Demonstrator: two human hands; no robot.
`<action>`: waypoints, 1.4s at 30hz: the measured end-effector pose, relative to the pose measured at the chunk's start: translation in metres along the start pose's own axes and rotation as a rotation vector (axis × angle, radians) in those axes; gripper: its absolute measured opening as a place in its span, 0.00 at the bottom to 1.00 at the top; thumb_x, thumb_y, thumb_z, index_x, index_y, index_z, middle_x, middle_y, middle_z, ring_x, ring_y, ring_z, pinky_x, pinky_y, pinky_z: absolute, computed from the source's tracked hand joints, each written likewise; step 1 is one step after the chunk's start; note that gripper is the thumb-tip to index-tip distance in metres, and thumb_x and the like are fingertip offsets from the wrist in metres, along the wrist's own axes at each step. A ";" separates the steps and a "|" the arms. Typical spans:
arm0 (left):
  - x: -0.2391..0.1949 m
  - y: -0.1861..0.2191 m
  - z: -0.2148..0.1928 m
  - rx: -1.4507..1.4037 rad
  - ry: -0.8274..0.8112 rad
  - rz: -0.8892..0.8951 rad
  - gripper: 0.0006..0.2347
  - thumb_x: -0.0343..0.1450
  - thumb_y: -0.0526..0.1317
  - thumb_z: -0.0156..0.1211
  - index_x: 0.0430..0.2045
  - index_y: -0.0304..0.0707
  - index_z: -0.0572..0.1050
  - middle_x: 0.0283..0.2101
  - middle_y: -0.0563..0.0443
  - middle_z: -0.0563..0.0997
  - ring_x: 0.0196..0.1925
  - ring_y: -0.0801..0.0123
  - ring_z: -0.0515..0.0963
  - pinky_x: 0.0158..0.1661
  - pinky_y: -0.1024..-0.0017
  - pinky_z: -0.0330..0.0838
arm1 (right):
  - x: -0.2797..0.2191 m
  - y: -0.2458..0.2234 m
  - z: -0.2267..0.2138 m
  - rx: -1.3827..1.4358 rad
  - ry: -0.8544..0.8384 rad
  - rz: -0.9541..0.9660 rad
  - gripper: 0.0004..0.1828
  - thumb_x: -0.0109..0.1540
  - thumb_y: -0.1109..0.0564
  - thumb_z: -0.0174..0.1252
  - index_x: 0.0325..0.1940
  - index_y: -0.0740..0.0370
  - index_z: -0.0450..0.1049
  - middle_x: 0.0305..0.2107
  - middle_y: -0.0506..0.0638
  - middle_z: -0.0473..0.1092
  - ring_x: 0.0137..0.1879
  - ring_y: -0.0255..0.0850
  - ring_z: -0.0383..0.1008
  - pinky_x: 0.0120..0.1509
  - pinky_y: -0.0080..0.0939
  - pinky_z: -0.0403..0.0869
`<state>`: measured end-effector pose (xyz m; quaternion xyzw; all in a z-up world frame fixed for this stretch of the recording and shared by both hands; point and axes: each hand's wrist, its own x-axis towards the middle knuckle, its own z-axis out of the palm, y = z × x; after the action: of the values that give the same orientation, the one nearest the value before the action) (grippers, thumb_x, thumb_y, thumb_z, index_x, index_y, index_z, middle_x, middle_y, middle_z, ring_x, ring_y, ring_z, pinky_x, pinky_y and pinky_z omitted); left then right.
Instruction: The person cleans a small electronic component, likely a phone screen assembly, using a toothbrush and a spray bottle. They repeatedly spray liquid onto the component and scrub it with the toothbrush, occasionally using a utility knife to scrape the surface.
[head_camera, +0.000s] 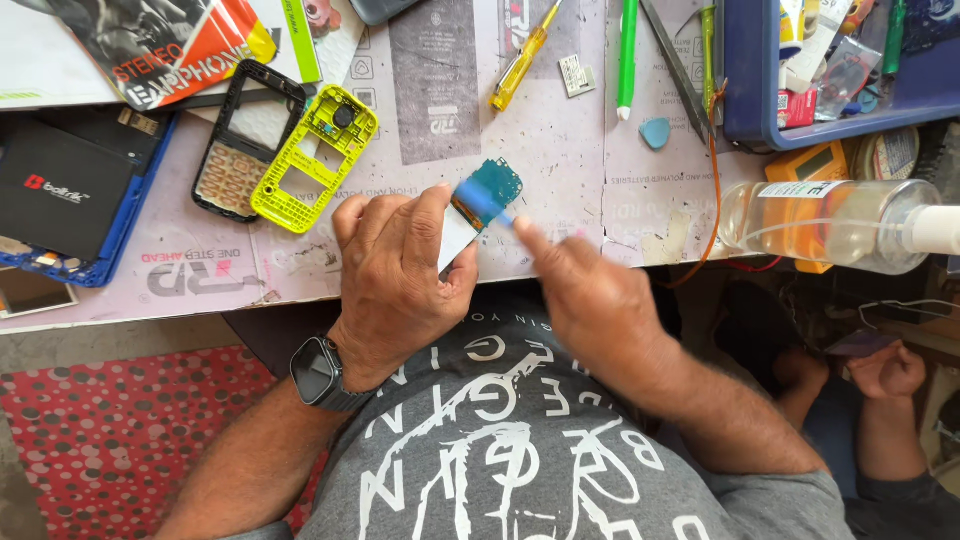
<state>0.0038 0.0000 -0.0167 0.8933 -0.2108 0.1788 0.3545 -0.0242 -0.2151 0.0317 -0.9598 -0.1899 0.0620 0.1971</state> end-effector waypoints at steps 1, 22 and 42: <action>-0.001 0.000 0.001 0.010 0.008 -0.004 0.24 0.67 0.35 0.71 0.56 0.28 0.68 0.40 0.49 0.76 0.47 0.59 0.76 0.55 0.55 0.60 | -0.001 0.000 -0.001 0.038 0.025 -0.001 0.27 0.64 0.64 0.60 0.69 0.56 0.69 0.28 0.55 0.68 0.26 0.52 0.71 0.28 0.52 0.70; -0.002 -0.001 0.000 0.000 0.001 -0.013 0.19 0.65 0.35 0.72 0.47 0.32 0.72 0.43 0.50 0.78 0.46 0.60 0.76 0.54 0.57 0.60 | 0.002 0.008 -0.006 0.129 0.034 -0.057 0.27 0.63 0.67 0.61 0.67 0.57 0.70 0.25 0.52 0.67 0.24 0.46 0.70 0.27 0.47 0.69; -0.008 -0.003 0.006 -0.036 0.016 -0.005 0.23 0.67 0.34 0.73 0.52 0.30 0.65 0.43 0.47 0.76 0.44 0.58 0.76 0.54 0.56 0.61 | 0.000 0.010 0.003 0.143 0.052 -0.059 0.27 0.63 0.68 0.60 0.67 0.58 0.71 0.27 0.54 0.68 0.26 0.50 0.70 0.29 0.49 0.69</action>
<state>-0.0010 -0.0002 -0.0258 0.8859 -0.2088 0.1812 0.3724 -0.0214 -0.2224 0.0250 -0.9386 -0.2079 0.0445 0.2718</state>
